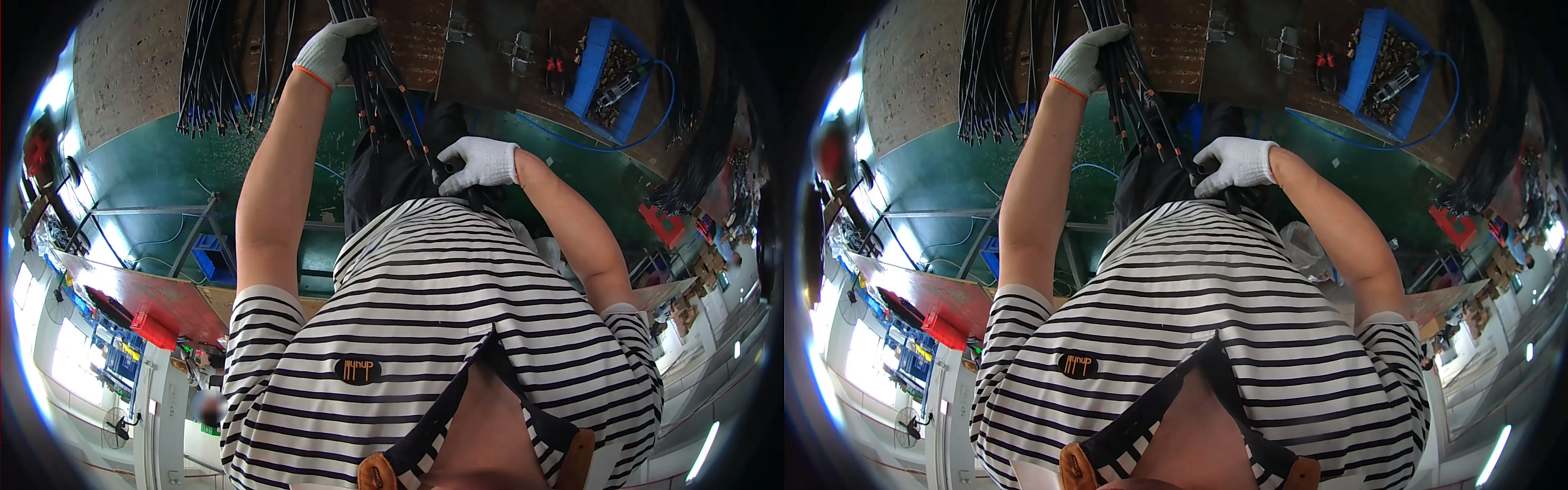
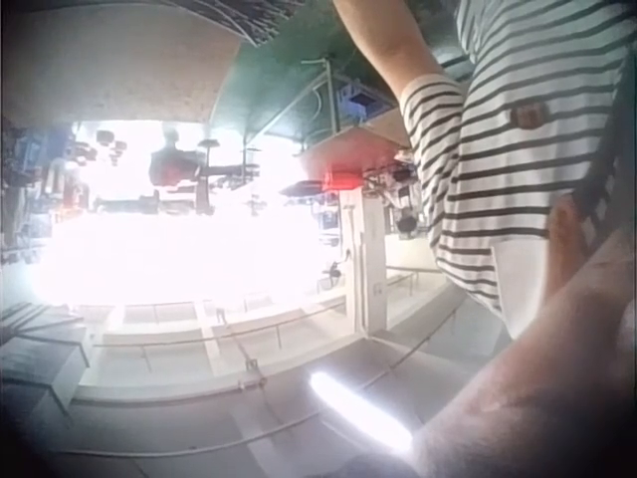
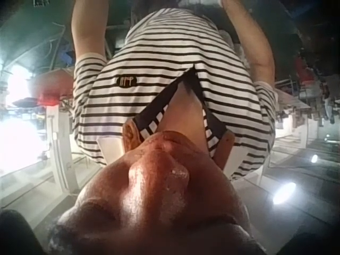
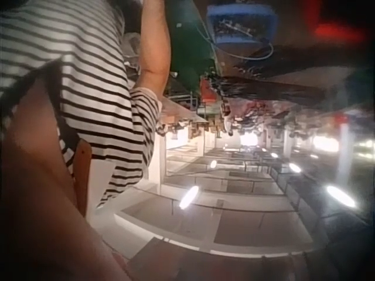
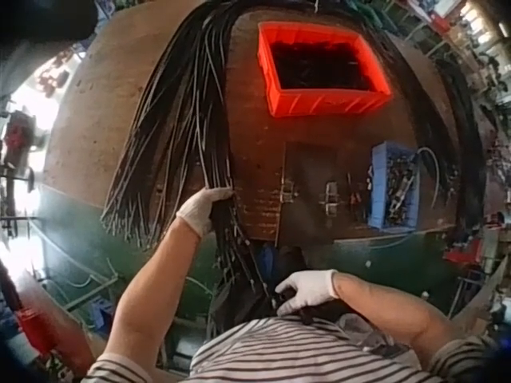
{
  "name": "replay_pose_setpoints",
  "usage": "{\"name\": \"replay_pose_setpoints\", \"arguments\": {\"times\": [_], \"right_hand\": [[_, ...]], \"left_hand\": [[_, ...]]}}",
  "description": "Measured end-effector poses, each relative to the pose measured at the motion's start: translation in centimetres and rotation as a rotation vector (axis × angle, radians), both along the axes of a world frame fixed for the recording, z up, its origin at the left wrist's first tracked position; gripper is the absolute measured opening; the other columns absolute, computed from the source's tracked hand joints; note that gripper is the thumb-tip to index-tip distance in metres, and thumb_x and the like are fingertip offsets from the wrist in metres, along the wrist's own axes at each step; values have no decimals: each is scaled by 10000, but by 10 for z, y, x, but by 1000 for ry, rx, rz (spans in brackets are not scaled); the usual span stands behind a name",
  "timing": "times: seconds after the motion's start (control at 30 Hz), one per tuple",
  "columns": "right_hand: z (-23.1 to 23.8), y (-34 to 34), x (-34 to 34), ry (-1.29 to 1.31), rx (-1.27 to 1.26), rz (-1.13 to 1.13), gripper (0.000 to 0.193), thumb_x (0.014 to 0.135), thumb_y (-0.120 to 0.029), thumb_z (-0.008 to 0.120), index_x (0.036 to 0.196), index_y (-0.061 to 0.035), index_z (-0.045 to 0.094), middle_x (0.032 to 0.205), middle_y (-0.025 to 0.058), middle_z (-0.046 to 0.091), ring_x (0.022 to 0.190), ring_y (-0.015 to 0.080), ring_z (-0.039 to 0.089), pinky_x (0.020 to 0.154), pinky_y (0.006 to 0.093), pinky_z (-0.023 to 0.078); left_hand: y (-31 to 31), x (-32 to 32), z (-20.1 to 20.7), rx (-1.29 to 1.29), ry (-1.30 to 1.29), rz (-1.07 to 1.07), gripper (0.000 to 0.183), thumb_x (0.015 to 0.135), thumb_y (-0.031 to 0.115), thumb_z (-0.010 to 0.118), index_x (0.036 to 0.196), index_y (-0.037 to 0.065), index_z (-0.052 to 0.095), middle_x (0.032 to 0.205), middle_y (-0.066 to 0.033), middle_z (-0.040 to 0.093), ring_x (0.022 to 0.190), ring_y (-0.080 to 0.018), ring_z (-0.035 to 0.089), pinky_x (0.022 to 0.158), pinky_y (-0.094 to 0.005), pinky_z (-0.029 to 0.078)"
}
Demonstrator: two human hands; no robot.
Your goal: The person assembles bundles of electrical cables by applying protective cable sleeves or connectors with a connector tool.
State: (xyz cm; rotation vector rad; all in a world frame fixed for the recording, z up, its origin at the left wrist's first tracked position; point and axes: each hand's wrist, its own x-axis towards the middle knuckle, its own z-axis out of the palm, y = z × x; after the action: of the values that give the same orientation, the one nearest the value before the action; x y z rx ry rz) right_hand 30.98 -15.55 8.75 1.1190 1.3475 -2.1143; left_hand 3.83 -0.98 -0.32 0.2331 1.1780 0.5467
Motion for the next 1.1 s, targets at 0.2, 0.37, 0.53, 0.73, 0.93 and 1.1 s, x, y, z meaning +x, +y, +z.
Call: {"name": "replay_pose_setpoints", "arguments": {"times": [0.2,0.37,0.53,0.73,0.93,1.1], "right_hand": [[2,-1,-1,52,-14,-3,448,876,-338,888,1149,-4,768,1031,90,796,925,171,702,908,328,537],[-9,-15,3,77,-222,-220,354,897,-274,880,1110,-13,772,993,72,786,909,136,700,871,299,552],[-14,-19,4,84,-374,-372,275,932,-215,839,1102,-17,755,958,72,769,861,121,711,798,271,583],[-19,-3,8,-18,-450,-605,313,938,-224,853,1155,-36,728,917,60,736,815,125,708,662,289,601],[-31,18,1,16,-367,-732,304,925,-197,862,1160,-40,751,1007,55,764,894,143,724,768,310,606],[-33,62,-32,31,-317,-846,399,916,-161,846,1285,-35,761,1158,54,791,1022,155,738,966,330,578]], "left_hand": [[-4,4,2,39,34,-4,208,1003,157,730,1142,4,748,993,-147,809,780,-239,815,678,-365,703],[-4,4,2,36,39,-4,204,1001,161,738,1137,11,758,983,-128,805,789,-218,809,685,-354,697],[-1,2,1,10,72,-45,210,997,166,744,1140,13,759,982,-113,803,797,-212,805,692,-379,695],[2,2,5,-15,90,-108,240,960,198,782,1155,65,739,982,-86,802,813,-219,805,651,-434,675],[4,1,5,-31,71,-140,260,942,178,795,1169,81,709,986,-88,791,832,-247,802,648,-474,665],[2,1,7,-19,86,-99,248,942,146,795,1159,64,708,995,-98,777,808,-248,786,648,-463,662]]}}
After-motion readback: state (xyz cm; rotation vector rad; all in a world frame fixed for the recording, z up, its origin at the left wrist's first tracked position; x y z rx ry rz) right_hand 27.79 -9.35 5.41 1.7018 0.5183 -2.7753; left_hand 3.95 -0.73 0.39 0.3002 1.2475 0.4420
